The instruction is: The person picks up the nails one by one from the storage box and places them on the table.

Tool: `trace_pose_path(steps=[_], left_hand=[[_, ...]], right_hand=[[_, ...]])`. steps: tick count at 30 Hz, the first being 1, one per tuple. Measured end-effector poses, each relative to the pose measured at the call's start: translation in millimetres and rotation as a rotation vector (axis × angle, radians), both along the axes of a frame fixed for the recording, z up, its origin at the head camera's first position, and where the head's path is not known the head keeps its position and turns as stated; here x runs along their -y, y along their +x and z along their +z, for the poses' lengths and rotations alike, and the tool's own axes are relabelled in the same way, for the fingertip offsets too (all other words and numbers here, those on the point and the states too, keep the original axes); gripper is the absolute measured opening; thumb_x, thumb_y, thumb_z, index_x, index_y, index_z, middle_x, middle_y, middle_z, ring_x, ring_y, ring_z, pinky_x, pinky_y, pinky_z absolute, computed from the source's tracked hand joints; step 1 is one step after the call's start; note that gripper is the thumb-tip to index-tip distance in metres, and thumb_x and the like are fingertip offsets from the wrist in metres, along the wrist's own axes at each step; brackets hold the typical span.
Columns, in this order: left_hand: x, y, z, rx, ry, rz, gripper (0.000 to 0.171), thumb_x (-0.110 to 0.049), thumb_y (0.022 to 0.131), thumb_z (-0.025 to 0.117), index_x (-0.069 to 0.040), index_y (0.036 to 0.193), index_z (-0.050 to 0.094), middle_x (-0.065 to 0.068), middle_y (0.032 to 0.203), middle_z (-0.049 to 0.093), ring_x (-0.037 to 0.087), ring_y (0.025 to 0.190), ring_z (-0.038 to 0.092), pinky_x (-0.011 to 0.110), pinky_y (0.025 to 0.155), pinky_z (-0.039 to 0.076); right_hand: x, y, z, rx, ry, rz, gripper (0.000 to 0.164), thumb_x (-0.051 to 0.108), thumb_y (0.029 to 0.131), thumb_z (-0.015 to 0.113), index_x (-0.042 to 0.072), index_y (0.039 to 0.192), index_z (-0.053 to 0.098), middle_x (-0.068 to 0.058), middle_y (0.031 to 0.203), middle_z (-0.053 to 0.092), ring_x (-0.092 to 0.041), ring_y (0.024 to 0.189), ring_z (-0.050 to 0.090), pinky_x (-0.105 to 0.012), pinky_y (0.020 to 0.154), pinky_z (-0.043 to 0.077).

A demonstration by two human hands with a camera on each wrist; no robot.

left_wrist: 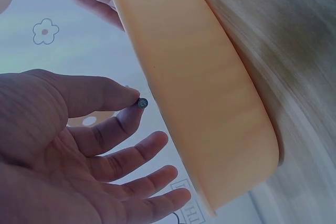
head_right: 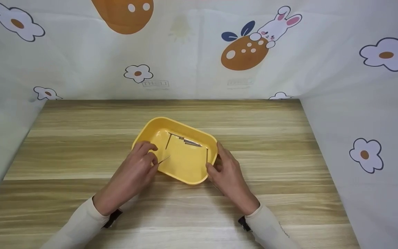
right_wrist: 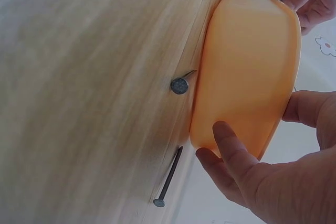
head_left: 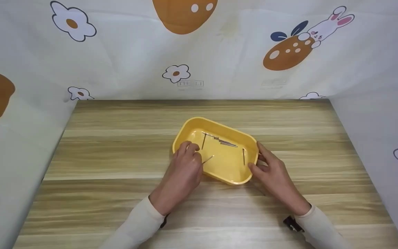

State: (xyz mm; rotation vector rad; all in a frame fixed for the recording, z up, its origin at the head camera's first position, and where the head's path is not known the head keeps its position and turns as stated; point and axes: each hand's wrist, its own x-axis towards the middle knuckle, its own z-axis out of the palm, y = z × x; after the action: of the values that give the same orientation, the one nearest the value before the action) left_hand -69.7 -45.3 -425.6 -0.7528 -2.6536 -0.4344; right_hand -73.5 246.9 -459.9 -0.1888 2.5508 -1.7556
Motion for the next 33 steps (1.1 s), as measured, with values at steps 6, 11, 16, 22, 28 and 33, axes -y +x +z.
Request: trace_pose_path(steps=[6, 11, 16, 22, 28, 33], left_hand=[[0.4, 5.7, -2.6, -0.02, -0.006, -0.011, 0.01, 0.007, 0.088, 0.076, 0.004, 0.08, 0.07, 0.017, 0.114, 0.068, 0.038, 0.115, 0.059, 0.049, 0.096, 0.059], [0.9, 12.1, -3.7, 0.004, -0.018, -0.013, 0.009, 0.007, 0.089, 0.075, 0.005, 0.082, 0.071, 0.017, 0.114, 0.068, 0.036, 0.114, 0.059, 0.048, 0.096, 0.058], [2.1, 17.8, -1.9, 0.024, -0.016, -0.009, 0.012, 0.004, 0.092, 0.076, 0.005, 0.082, 0.071, 0.017, 0.114, 0.068, 0.033, 0.112, 0.059, 0.047, 0.091, 0.057], [4.3, 22.3, -0.3, 0.04, -0.014, -0.012, 0.011, 0.002, 0.095, 0.077, 0.006, 0.086, 0.073, 0.016, 0.114, 0.068, 0.033, 0.11, 0.058, 0.045, 0.092, 0.057], [9.5, 25.6, -2.7, -0.001, 0.021, -0.029, 0.01, 0.003, 0.093, 0.078, 0.004, 0.084, 0.073, 0.015, 0.111, 0.068, 0.031, 0.106, 0.06, 0.043, 0.092, 0.057], [13.1, 28.3, -3.4, 0.022, 0.034, -0.019, 0.008, 0.001, 0.094, 0.079, 0.004, 0.088, 0.075, 0.014, 0.111, 0.068, 0.031, 0.105, 0.06, 0.042, 0.089, 0.057]], right_hand=[[-0.1, 0.3, -0.2, 0.011, -0.007, 0.0, 0.079, -0.007, 0.1, 0.072, -0.009, 0.167, 0.031, -0.03, 0.162, 0.049, -0.043, 0.136, 0.064, -0.032, 0.099, 0.06], [0.1, 0.0, -0.4, 0.022, -0.017, 0.004, 0.079, -0.006, 0.1, 0.072, -0.009, 0.167, 0.03, -0.031, 0.163, 0.048, -0.043, 0.137, 0.064, -0.03, 0.099, 0.06], [0.4, -0.3, 0.0, 0.023, -0.01, 0.007, 0.079, -0.006, 0.101, 0.072, -0.009, 0.167, 0.03, -0.031, 0.162, 0.048, -0.043, 0.137, 0.063, -0.031, 0.099, 0.059], [0.5, 0.2, 1.0, 0.026, -0.01, 0.001, 0.079, -0.007, 0.1, 0.072, -0.009, 0.167, 0.03, -0.032, 0.163, 0.048, -0.043, 0.137, 0.063, -0.031, 0.1, 0.059], [0.3, 0.5, 1.0, 0.023, -0.018, 0.002, 0.079, -0.007, 0.101, 0.073, -0.01, 0.167, 0.03, -0.031, 0.162, 0.049, -0.044, 0.137, 0.062, -0.029, 0.099, 0.059], [-0.8, 0.8, 1.0, 0.014, -0.016, 0.012, 0.078, -0.006, 0.101, 0.072, -0.01, 0.167, 0.03, -0.031, 0.164, 0.046, -0.044, 0.138, 0.061, -0.03, 0.1, 0.059]])
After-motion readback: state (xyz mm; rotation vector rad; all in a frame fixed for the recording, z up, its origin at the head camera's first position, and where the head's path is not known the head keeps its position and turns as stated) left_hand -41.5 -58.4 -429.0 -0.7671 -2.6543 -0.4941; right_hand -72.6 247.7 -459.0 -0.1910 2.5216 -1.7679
